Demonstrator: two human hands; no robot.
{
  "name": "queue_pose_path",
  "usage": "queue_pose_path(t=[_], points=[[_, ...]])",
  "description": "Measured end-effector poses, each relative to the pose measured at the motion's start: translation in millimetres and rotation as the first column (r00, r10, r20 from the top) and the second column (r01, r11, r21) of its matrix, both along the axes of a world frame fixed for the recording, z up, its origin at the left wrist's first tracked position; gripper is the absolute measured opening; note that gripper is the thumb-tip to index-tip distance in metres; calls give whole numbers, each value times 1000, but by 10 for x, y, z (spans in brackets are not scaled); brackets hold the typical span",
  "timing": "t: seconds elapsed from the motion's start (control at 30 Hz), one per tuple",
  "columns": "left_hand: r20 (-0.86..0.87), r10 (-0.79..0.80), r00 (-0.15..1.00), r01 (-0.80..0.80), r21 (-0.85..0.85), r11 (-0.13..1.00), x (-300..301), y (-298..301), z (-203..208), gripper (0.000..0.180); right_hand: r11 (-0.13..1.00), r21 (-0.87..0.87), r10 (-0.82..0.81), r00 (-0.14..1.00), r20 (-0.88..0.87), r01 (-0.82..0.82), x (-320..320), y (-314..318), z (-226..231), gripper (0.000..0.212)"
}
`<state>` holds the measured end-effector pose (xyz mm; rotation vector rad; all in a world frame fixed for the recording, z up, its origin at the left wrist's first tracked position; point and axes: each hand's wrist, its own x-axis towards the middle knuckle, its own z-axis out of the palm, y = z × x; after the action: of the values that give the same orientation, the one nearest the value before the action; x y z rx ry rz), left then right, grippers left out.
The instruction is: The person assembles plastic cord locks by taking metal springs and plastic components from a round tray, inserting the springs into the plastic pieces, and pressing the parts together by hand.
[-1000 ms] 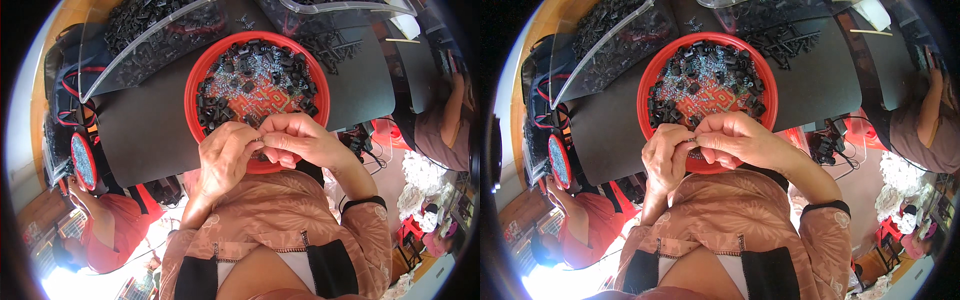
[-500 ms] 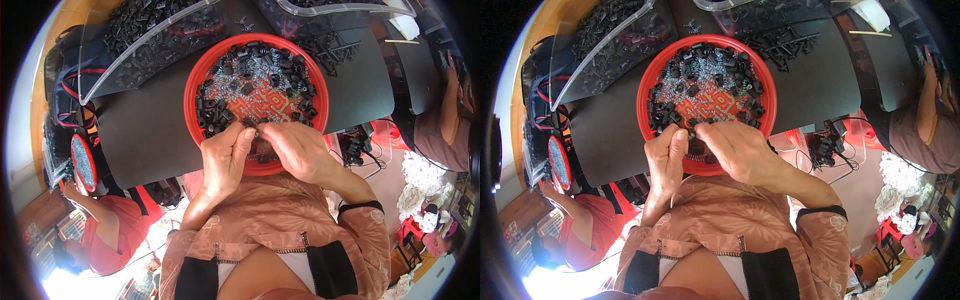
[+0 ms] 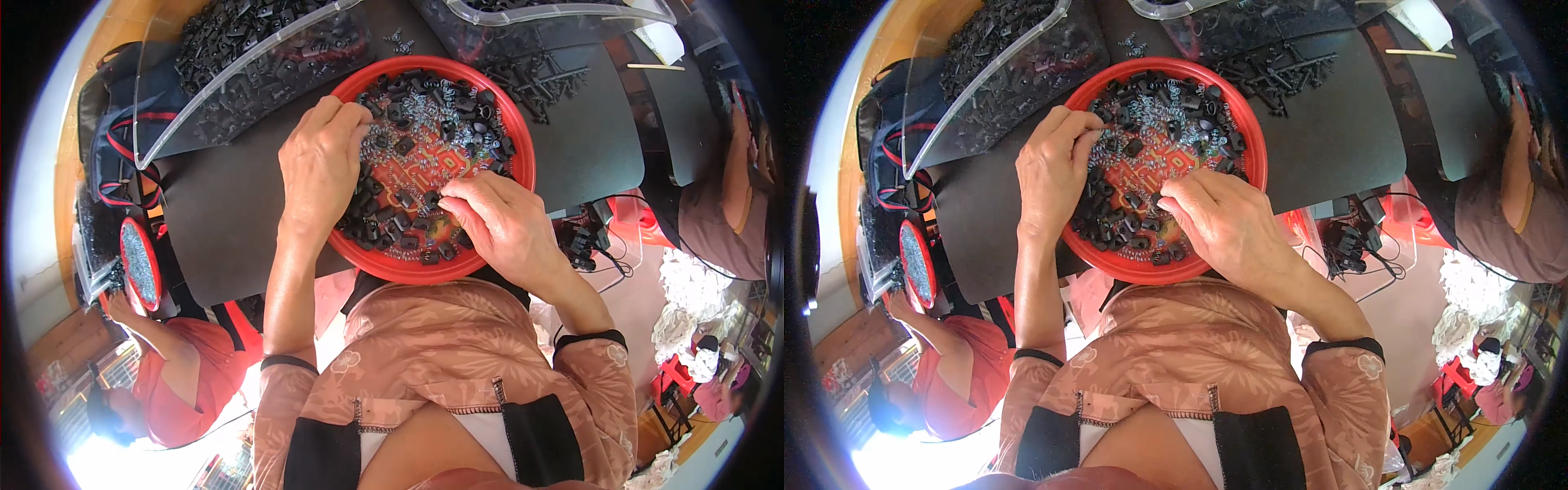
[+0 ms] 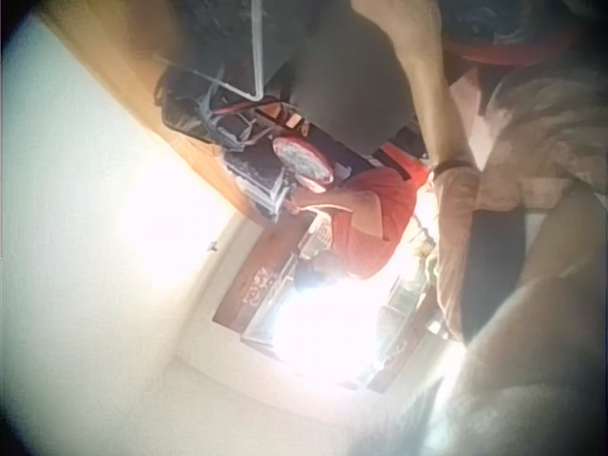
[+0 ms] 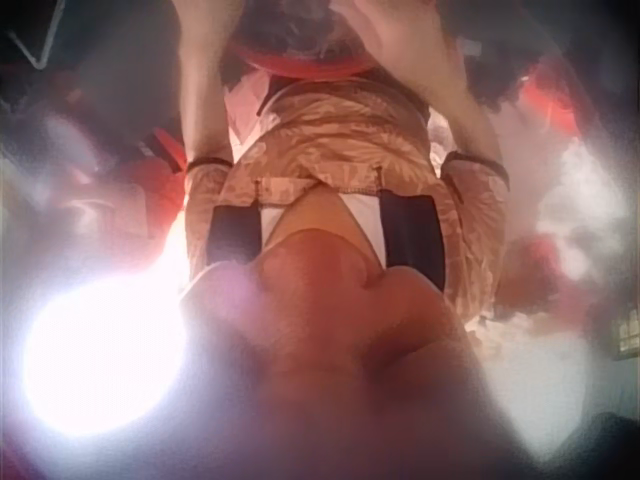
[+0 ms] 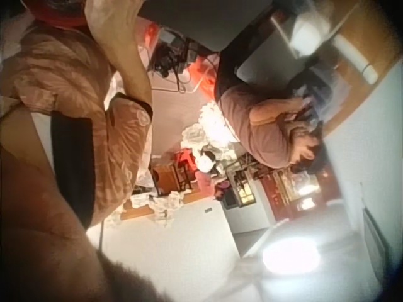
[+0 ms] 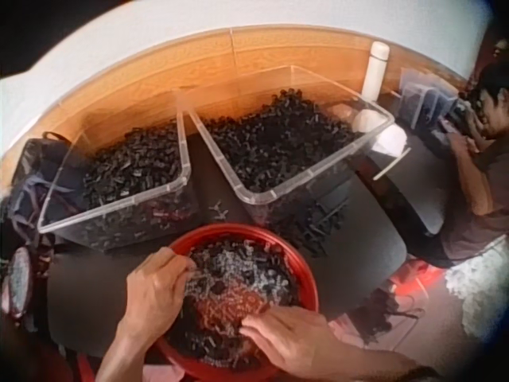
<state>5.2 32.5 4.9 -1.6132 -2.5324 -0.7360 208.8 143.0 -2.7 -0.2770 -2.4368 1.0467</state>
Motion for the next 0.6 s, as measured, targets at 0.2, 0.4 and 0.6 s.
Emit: queue_pose_path(t=[0.2, 0.4, 0.6], points=[[-34, -12, 999, 9, -92, 996, -25, 23, 0, 9, 1000, -9, -7, 999, 33, 7, -7, 44, -25, 17], [-52, -125, 991, 127, 35, 991, 254, -98, 135, 13, 969, -244, -64, 992, -110, 35, -155, 56, -42, 15], [-69, -146, 987, 153, 109, 982, 648, -225, 145, 20, 936, -339, 78, 995, -70, -97, -238, 6, -38, 13]])
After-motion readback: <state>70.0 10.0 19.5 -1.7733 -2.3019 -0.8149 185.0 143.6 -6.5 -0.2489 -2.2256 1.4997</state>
